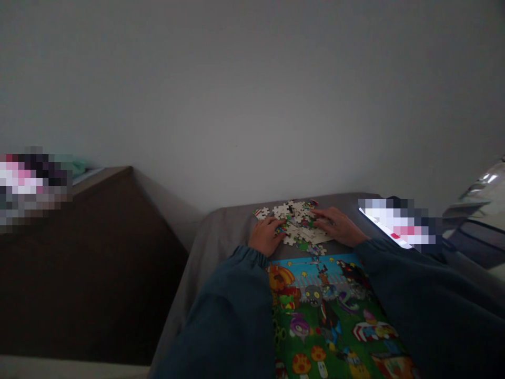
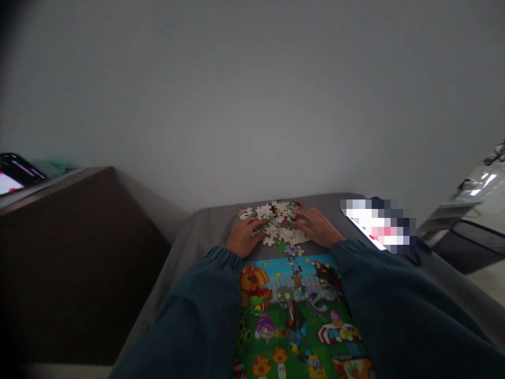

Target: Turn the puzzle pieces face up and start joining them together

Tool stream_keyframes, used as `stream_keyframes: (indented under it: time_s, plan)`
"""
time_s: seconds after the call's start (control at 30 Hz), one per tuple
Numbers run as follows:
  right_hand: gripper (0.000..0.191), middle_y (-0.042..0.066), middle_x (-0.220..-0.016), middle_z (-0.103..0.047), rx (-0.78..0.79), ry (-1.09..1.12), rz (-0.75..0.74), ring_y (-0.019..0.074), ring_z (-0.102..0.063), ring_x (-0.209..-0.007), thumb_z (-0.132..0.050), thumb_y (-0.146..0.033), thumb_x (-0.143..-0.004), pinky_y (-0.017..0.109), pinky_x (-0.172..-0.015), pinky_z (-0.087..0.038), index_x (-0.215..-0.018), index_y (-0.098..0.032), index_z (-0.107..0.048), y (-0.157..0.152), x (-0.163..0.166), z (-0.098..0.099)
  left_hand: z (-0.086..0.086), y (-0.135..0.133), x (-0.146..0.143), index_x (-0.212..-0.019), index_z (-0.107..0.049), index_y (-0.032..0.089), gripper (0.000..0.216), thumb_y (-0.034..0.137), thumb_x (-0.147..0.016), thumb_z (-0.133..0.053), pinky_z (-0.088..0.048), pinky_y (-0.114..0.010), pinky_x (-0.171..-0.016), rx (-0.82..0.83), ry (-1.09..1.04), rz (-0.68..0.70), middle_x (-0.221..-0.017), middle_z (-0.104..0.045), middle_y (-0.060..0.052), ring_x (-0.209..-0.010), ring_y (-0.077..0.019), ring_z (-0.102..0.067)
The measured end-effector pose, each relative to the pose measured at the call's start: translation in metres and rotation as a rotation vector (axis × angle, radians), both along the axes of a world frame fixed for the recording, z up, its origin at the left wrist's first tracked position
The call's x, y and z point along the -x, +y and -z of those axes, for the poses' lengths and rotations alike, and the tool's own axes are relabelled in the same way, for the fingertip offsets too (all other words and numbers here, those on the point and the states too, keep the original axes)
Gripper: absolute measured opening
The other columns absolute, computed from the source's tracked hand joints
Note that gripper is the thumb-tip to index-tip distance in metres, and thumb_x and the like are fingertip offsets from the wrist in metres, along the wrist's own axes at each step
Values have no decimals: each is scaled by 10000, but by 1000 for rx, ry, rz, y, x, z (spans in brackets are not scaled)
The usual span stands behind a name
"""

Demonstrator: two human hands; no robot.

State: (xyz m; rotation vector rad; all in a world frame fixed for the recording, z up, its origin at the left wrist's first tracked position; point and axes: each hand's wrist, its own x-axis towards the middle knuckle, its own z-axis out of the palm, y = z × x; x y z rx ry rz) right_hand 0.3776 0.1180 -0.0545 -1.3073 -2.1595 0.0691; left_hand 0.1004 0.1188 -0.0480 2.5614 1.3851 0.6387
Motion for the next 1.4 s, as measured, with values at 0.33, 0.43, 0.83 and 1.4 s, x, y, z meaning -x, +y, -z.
stream_keyframes:
  time_s: [0.33, 0.43, 0.83, 1.4]
  plan:
    - [700, 150, -1394, -459, 28, -81, 73, 289, -438, -1299, -499, -584, -870, 452, -1096, -348, -1443, -202, -376, 33, 33, -33, -2, 0, 1, -1216, -562, 189, 343, 357, -918, -572, -456, -496, -957, -43, -35, -80, -1286, -553, -98, -1153, -263, -542]
    - [810, 167, -1455, -387, 158, -146, 130, 334, -381, -1343, -542, -668, -803, 502, -1086, -337, -1459, -230, -355, 44, 56, -24, 2, 0, 2, -1286, -518, 227, 445, 402, -883, -586, -333, -507, -1078, -26, -39, -150, -1400, -471, -100, -1351, -306, -348]
    - [342, 84, -1184, -652, 19, 26, 90, 201, -594, -1104, -551, -359, -885, 326, -985, -438, -1177, -192, -611, 27, 105, -5, 4, 6, 3, -1412, -360, 191, 606, 395, -872, -543, -317, -416, -1101, 36, -50, -100, -1454, -446, -120, -1334, -257, -409]
    - [544, 130, -1496, -375, 40, 92, 499, 390, -245, -1402, -423, -413, -903, 627, -1062, -275, -1402, -195, -431, 28, 90, 6, 7, 4, 1, -1348, -461, 263, 482, 440, -900, -484, -267, -466, -1112, 48, 17, -184, -1456, -462, -81, -1348, -257, -386]
